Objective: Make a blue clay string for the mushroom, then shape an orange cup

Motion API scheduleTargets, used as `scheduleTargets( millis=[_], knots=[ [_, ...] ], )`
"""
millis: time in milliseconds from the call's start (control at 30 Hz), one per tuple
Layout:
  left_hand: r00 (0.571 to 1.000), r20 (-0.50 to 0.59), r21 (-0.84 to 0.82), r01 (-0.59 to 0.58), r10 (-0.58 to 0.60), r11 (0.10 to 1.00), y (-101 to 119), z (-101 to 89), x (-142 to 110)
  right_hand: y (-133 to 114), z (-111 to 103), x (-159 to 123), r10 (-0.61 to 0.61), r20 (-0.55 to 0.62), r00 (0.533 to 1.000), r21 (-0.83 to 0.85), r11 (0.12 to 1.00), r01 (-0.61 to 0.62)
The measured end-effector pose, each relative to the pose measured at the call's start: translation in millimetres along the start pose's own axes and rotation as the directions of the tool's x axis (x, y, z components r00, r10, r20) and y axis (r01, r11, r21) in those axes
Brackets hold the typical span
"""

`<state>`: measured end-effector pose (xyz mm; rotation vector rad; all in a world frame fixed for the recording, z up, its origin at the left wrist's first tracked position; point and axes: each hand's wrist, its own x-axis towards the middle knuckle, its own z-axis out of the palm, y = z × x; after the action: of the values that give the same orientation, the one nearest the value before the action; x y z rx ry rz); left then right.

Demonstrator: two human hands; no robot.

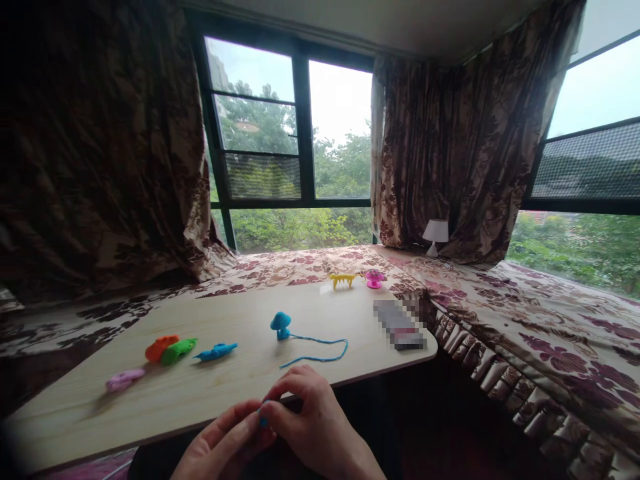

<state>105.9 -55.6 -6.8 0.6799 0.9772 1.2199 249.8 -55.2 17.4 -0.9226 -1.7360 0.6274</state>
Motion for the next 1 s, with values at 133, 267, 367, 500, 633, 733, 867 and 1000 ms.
scheduleTargets(
  millis=[133, 267, 367, 500, 633, 733, 867, 1000],
  knots=[
    [0.995, 0.032, 0.032, -0.093, 0.092, 0.995, 0.8, -0.2, -3.1, 0.1, 3.7, 0.7, 0.016, -0.005, 1.0, 0.013, 1.0, -0.016],
    [0.975, 0.032, 0.061, -0.223, 0.221, 0.973, 3.4, 3.0, -8.3, -1.1, 5.6, 1.0, 0.033, 0.032, 0.999, 0.031, 0.999, -0.034],
    [0.967, 0.058, 0.093, -0.253, 0.249, 0.963, 4.3, 3.4, -10.1, -0.7, 8.0, 2.0, 0.008, 0.038, 0.999, 0.047, 0.999, -0.01],
    [0.96, 0.086, 0.125, -0.276, 0.266, 0.953, 4.8, 3.0, -11.0, 0.3, 11.4, 2.9, -0.029, 0.003, 1.0, 0.057, 0.998, 0.028],
    [0.963, 0.032, 0.082, -0.269, 0.267, 0.96, 7.4, 4.4, -12.9, 0.4, 11.2, 1.8, -0.013, -0.002, 1.0, 0.084, 0.996, 0.013],
    [0.965, -0.006, 0.076, -0.26, 0.261, 0.963, 8.7, 5.7, -14.3, 1.5, 10.5, 0.4, 0.003, 0.0, 1.0, 0.082, 0.997, -0.003],
    [0.961, -0.016, 0.062, -0.273, 0.275, 0.96, 7.4, 6.4, -14.2, 2.7, 11.5, -0.3, 0.012, -0.004, 1.0, 0.082, 0.997, -0.011],
    [0.963, -0.034, 0.042, -0.266, 0.267, 0.963, 6.6, 6.1, -13.6, 1.1, 15.8, -1.0, 0.001, -0.002, 1.0, 0.093, 0.996, -0.001]
  ],
)
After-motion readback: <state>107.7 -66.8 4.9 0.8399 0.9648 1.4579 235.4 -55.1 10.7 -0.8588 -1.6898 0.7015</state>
